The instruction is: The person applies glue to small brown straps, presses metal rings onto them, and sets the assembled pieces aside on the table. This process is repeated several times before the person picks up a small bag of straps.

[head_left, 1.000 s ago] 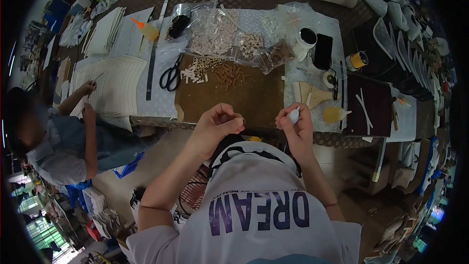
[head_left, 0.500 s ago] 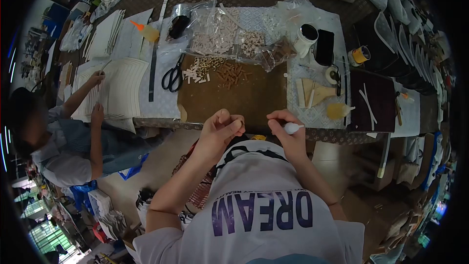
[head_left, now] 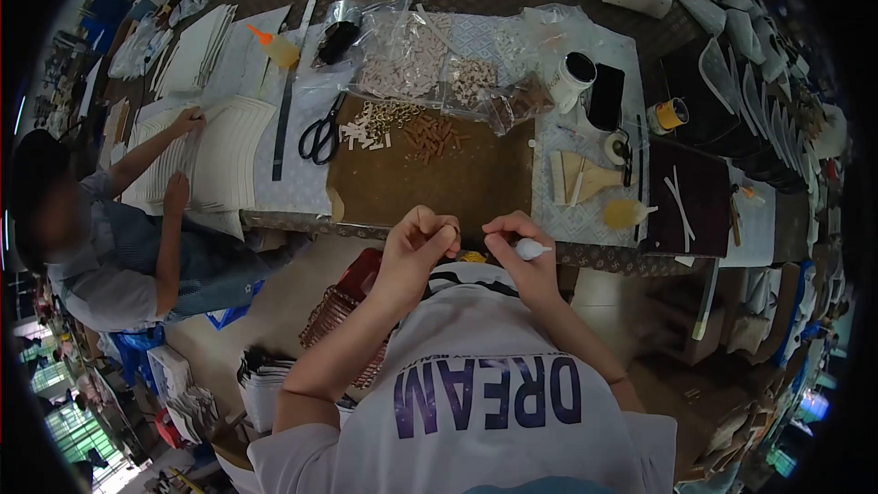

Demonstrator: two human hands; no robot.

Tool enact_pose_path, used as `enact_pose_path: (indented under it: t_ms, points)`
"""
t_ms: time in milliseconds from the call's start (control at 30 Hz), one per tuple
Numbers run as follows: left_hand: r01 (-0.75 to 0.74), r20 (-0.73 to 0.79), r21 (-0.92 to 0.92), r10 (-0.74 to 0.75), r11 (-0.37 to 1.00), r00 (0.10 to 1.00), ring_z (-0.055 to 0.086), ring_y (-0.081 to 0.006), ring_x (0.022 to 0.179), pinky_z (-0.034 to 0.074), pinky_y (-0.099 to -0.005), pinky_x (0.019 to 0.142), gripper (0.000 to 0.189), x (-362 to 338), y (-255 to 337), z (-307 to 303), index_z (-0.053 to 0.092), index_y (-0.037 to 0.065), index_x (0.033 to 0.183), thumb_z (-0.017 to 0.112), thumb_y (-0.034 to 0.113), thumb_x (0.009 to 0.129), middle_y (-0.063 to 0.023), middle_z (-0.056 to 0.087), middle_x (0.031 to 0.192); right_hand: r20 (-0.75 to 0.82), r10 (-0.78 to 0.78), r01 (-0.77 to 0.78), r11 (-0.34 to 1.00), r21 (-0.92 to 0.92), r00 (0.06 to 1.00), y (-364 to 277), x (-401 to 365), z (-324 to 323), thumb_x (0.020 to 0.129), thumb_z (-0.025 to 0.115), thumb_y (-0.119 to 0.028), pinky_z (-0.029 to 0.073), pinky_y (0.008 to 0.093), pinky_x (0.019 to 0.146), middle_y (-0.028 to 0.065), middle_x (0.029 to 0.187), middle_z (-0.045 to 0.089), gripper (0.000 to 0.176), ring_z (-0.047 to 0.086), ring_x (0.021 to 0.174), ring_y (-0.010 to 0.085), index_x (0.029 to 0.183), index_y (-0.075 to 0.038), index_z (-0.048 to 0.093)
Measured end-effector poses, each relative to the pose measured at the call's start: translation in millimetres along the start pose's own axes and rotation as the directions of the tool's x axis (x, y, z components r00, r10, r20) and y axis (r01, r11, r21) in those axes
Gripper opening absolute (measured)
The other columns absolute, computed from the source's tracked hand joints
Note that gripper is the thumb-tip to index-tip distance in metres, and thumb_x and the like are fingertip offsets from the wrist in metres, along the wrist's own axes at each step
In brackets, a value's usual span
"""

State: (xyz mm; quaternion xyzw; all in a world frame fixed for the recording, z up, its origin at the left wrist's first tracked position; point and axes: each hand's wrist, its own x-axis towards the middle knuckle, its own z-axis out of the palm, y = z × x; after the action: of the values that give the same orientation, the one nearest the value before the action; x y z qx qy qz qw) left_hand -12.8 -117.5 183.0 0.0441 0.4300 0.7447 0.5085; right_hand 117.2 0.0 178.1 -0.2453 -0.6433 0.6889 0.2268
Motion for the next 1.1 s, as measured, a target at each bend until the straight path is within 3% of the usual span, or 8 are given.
enact_pose_path:
  t_ms: [133,233,533,733,833,900,1033,1100]
  points:
    - [-0.106,-0.062,0.187,0.119,0.977,0.991,0.058,-0.0088,0.080,0.047,-0.0217,0.072,0.005,-1.9,1.2,4.9,0.055,0.002,0.087,0.057,-0.002,0.086,-0.0045,0.059,0.091,-0.001,0.048,-0.048,0.998,0.029,0.999,-2.2,2.6,3.9,0.079,0.065,-0.002,0.037,0.0194,0.063,-0.0019,0.079,0.048,0.017,0.044,0.070,0.0052,0.096,-0.002,0.062]
    - [-0.220,0.027,0.285,0.222,0.933,0.975,0.060,-0.0084,0.083,0.049,-0.0209,0.074,0.014,-4.1,-3.0,-4.2,0.058,0.001,0.096,0.059,-0.005,0.083,-0.0039,0.061,0.092,0.041,0.023,-0.023,1.000,-0.001,0.999,-5.6,6.2,6.7,0.078,0.066,-0.002,0.036,0.0192,0.062,-0.0025,0.077,0.047,0.019,0.044,0.069,0.0053,0.096,-0.003,0.062]
    - [-0.338,0.096,0.300,0.325,0.892,0.941,0.060,-0.0103,0.084,0.050,-0.0212,0.074,0.015,-11.4,0.6,-4.9,0.060,-0.002,0.089,0.062,-0.011,0.078,-0.0064,0.061,0.091,0.156,-0.106,0.126,0.984,-0.126,0.982,-4.7,13.9,9.7,0.075,0.068,-0.002,0.037,0.0214,0.060,-0.0003,0.075,0.049,0.017,0.046,0.065,0.0075,0.091,-0.004,0.063]
    - [-0.363,0.146,0.427,0.333,0.828,0.931,0.061,-0.0124,0.084,0.051,-0.0230,0.074,0.014,-12.0,-0.6,-13.0,0.061,-0.002,0.087,0.062,-0.012,0.077,-0.0073,0.061,0.091,0.182,-0.065,0.096,0.981,-0.168,0.981,-2.4,14.5,9.3,0.074,0.066,-0.001,0.038,0.0227,0.060,0.0005,0.074,0.050,0.013,0.048,0.065,0.0085,0.086,-0.004,0.063]
    - [-0.292,0.128,0.428,0.263,0.855,0.956,0.060,-0.0116,0.082,0.050,-0.0224,0.074,0.013,-9.8,-5.1,-10.5,0.062,-0.002,0.087,0.063,-0.011,0.077,-0.0065,0.062,0.090,0.186,-0.071,0.099,0.984,-0.146,0.980,11.2,12.3,6.7,0.074,0.064,-0.001,0.040,0.0234,0.062,0.0007,0.074,0.050,0.010,0.049,0.066,0.0099,0.082,-0.003,0.060]
    - [-0.212,0.108,0.402,0.184,0.891,0.977,0.060,-0.0105,0.081,0.050,-0.0222,0.073,0.013,-1.6,-13.4,-17.1,0.062,-0.002,0.088,0.064,-0.009,0.077,-0.0054,0.063,0.088,0.175,0.025,-0.012,0.997,-0.075,0.984,22.2,10.4,6.9,0.075,0.064,-0.002,0.040,0.0242,0.063,0.0008,0.075,0.050,0.010,0.049,0.067,0.0100,0.084,-0.004,0.059]
    - [-0.020,0.096,0.457,-0.027,0.889,0.995,0.058,-0.0089,0.076,0.047,-0.0213,0.068,0.010,41.8,-36.4,-46.5,0.063,-0.001,0.090,0.062,-0.004,0.080,-0.0030,0.063,0.082,0.053,0.046,-0.038,0.988,-0.146,0.998,60.5,9.8,-6.6,0.078,0.065,-0.003,0.040,0.0221,0.064,0.0012,0.078,0.051,0.010,0.049,0.069,0.0081,0.085,-0.003,0.058]
    - [-0.104,0.005,0.601,0.126,0.792,0.992,0.058,-0.0077,0.069,0.045,-0.0208,0.063,0.010,81.0,-70.1,-68.7,0.064,-0.001,0.091,0.062,0.001,0.081,-0.0027,0.063,0.074,-0.134,0.078,-0.086,0.995,-0.055,0.988,68.6,3.1,-17.1,0.080,0.064,-0.004,0.039,0.0201,0.064,-0.0013,0.080,0.053,0.006,0.048,0.070,0.0057,0.085,-0.003,0.060]
